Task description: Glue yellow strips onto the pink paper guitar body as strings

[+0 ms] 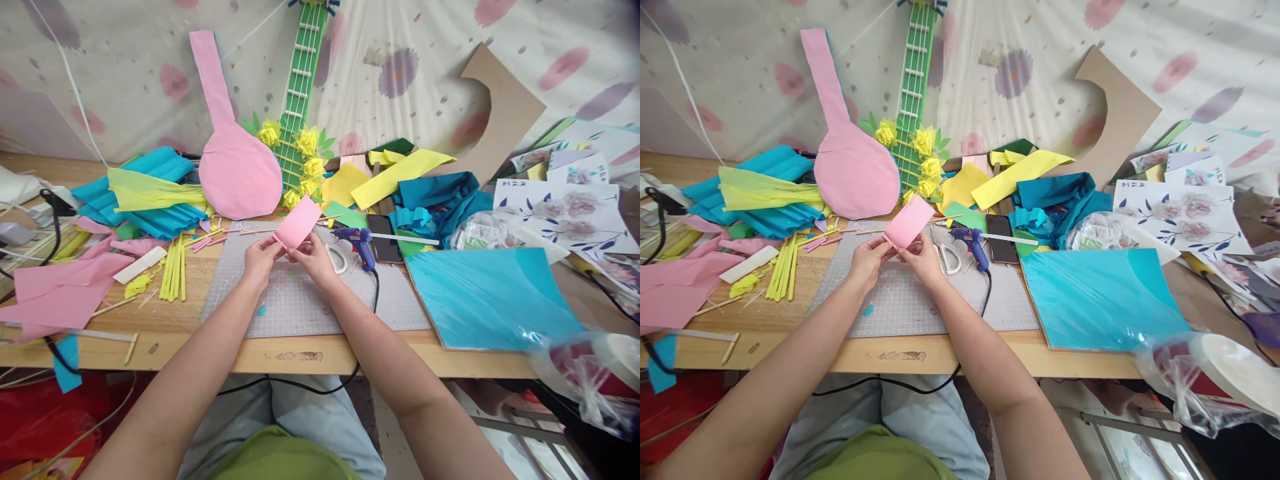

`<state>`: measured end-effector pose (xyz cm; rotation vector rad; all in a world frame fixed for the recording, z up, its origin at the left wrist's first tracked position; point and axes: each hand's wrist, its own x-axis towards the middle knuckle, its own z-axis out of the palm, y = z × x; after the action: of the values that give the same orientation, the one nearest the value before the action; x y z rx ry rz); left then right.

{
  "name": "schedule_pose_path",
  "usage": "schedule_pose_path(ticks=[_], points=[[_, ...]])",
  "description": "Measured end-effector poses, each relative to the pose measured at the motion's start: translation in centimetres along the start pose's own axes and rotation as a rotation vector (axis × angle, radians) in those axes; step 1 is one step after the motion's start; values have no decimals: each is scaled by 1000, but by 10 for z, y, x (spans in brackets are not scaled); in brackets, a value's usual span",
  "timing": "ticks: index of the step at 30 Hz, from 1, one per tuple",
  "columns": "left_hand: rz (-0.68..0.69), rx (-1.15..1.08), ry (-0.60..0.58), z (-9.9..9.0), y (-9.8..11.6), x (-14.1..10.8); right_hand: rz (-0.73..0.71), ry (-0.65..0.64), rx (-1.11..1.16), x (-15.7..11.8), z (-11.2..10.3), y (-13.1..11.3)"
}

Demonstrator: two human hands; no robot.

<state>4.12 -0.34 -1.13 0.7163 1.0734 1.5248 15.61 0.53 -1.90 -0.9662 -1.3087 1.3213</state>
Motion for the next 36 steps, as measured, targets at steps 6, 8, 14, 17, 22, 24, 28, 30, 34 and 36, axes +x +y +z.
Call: schedule_pose_path(ticks=[6, 8, 14, 17, 22, 24, 28, 30, 34, 36], points=[[10, -21, 35, 0, -1, 2, -62, 59, -183, 1, 0, 4], [13, -13, 42, -1, -1, 2, -109, 108, -280, 1, -1, 4], [-37, 42, 17, -3, -1, 3, -79, 168, -53, 2, -4, 2], [-46, 44, 8, -3, -1, 3, -65, 176, 53, 1, -2, 1], [-53, 48, 15, -4, 2, 2, -31, 203, 103, 0, -1, 0], [-56, 54, 7, -4, 2, 2, -21, 204, 119, 1, -1, 0], [-66, 54, -7, -5, 2, 3, -17, 198, 145, 1, -1, -1], [-65, 49, -12, -6, 1, 4, -9, 193, 145, 0, -1, -2], [-54, 30, -9, -5, 3, 4, 52, 182, 148, 0, 0, -1], [-51, 29, 15, -4, 4, 3, 98, 167, 165, 2, 0, 0]])
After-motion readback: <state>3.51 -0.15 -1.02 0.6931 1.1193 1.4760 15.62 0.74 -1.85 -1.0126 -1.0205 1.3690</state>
